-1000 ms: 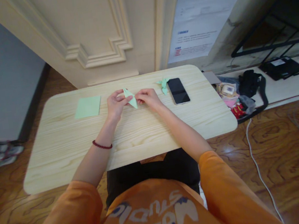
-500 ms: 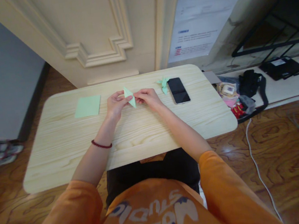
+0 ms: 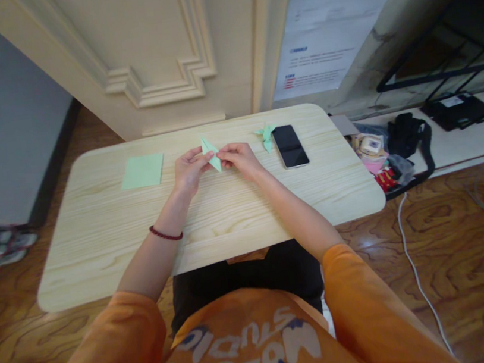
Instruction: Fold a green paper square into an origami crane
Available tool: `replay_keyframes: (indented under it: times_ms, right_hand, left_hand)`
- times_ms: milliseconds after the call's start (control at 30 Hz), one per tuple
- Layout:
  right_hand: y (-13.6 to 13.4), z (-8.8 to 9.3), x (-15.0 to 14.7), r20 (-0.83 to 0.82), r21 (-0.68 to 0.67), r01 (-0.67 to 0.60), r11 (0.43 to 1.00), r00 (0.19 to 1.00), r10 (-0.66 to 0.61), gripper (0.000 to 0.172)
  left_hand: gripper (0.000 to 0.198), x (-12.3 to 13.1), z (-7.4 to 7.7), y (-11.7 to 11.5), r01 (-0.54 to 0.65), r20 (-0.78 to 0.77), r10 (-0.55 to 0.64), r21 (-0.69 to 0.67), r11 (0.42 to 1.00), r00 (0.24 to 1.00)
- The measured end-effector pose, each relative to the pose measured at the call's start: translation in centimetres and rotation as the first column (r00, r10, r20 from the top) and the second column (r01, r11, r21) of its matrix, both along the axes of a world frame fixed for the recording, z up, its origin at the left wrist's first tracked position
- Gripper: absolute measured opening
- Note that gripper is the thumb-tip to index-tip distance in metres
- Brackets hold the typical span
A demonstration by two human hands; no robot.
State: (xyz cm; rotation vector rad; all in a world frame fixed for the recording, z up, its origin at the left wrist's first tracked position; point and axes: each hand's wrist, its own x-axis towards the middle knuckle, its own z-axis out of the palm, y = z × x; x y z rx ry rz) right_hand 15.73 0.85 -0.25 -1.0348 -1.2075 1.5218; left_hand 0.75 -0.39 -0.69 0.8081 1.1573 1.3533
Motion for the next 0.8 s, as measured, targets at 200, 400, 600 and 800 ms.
replay_keyframes:
  times_ms: [200,400,600,800]
  right_hand:
    - [-0.02,0.12,0.07,0.005,-0.01,0.035,0.999,0.999,-0.035,0.028]
    - [-0.04,-0.02,-0.02,0.017,-0.022,0.038,0.999,0.999,-0.038,0.024]
    - [0.19,-0.51,0.03,0.009,0.022,-0.001,1.0,1.0,0.001,0.025]
    - [-0.37,-0.01,-0.16,0.032,-0.025,-0.038,0.999,0.999,0.039,0.022]
  left_hand:
    - [0.044,-0.4,-0.04,0.14,0.045,0.061,-0.043,-0.036,0.998,0.997]
    - [0.053,-0.49,0.09,0.16,0.003,-0.057,-0.001,0.046,0.999,0.998]
    - [0.053,-0.31,-0.04,0.21,0.037,-0.047,-0.038,-0.033,0.999,0.998]
    - [0.054,-0.31,-0.54,0.39,-0.012,-0.072,0.012,0.007,1.0,0.997]
